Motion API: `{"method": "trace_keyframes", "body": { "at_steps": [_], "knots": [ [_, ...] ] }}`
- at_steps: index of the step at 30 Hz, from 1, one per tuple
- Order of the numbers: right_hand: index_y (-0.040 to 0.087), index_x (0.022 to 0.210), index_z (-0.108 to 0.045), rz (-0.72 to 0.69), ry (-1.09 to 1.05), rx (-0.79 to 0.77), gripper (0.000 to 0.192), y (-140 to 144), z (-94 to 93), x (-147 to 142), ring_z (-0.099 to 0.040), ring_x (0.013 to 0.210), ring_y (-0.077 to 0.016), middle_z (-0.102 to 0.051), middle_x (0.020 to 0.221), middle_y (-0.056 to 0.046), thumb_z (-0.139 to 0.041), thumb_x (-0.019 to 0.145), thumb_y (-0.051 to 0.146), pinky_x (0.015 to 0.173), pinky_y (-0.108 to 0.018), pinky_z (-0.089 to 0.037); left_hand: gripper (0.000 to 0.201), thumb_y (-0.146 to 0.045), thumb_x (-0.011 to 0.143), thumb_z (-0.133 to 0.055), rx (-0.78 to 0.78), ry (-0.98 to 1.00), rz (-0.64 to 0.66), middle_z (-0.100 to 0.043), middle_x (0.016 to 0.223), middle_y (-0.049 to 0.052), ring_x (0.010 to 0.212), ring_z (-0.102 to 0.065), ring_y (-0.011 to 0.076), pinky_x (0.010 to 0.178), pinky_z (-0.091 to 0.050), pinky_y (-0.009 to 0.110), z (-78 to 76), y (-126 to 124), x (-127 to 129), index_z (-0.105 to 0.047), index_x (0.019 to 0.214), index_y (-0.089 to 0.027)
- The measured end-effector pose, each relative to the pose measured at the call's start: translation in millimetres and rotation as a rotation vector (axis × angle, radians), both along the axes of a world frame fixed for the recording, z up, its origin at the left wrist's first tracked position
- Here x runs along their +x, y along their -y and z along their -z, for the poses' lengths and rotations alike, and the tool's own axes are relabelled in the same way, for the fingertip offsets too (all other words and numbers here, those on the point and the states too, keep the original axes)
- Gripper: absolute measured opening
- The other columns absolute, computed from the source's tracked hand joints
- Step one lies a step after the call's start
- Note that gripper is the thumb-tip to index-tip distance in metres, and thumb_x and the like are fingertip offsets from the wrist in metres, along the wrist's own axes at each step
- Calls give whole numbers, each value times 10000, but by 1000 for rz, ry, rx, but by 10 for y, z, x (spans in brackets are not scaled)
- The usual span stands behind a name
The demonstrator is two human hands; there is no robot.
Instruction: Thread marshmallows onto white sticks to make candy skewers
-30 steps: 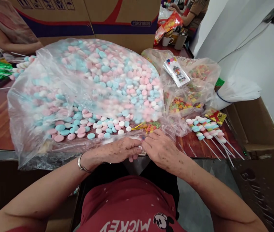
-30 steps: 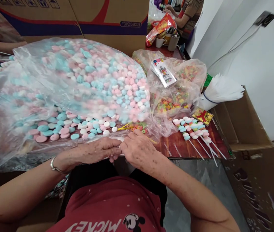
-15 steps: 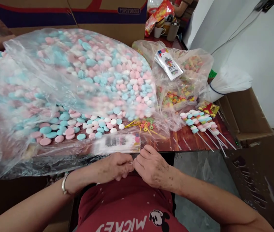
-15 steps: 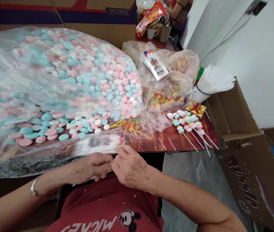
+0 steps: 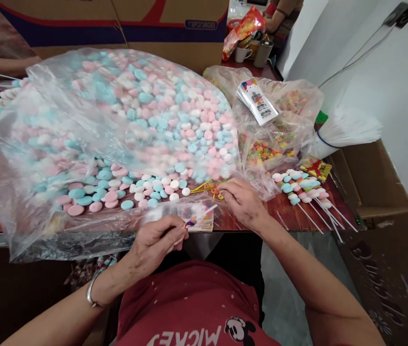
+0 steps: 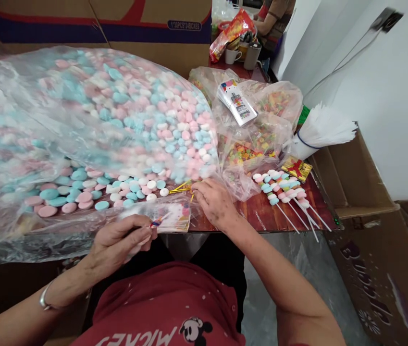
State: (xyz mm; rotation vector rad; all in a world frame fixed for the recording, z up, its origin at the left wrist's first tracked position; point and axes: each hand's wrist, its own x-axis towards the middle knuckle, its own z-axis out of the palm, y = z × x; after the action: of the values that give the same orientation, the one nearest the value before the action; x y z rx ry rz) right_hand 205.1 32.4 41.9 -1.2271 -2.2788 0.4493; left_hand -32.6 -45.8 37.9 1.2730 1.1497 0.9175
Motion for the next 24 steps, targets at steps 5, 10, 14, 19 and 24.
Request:
{"method": "trace_keyframes", "body": {
  "at_steps": [5, 10, 14, 19, 24],
  "knots": [
    [144, 918, -685, 3, 527, 13, 213, -254, 103, -342, -563, 944, -232, -655, 993, -132, -476, 923, 108, 772, -317, -433, 209, -368, 747, -725, -266, 358, -283, -625, 570, 11, 330, -442, 96, 218, -249, 151, -79, -22, -17, -616, 724, -191],
    [152, 932, -670, -51, 658, -10, 196, -291, 98, -407, -549, 991, -251, -656, 993, -131, -476, 933, 126, 761, -320, -424, 175, -260, 717, -733, -269, 502, -352, -644, 615, 6, 407, -535, 122, 259, -329, 153, -74, -78, -69, -575, 693, -188],
    [124, 996, -634, 40, 634, -40, 215, -303, 74, -319, -560, 954, -241, -645, 1019, -141, -431, 930, 101, 754, -314, -414, 178, -255, 745, -708, -282, 545, -345, -649, 622, 5, 412, -542, 116, 294, -354, 157, -11, -82, -80, -556, 688, -182],
    [158, 920, -612, 53, 375, -133, 201, -318, 74, -231, -563, 803, -184, -660, 913, -82, -412, 931, 145, 711, -277, -395, 190, -255, 721, -724, -301, 599, -336, -658, 609, 4, 404, -546, 125, 296, -341, 158, -4, -99, -28, -546, 718, -189],
    [193, 862, -625, 68, 3, -301, 198, -324, 133, -162, -553, 638, -126, -616, 682, 19, -433, 907, 219, 632, -224, -381, 200, -243, 719, -725, -283, 644, -311, -668, 611, 7, 404, -549, 108, 356, -393, 175, -7, -138, 24, -538, 703, -176]
  ]
}}
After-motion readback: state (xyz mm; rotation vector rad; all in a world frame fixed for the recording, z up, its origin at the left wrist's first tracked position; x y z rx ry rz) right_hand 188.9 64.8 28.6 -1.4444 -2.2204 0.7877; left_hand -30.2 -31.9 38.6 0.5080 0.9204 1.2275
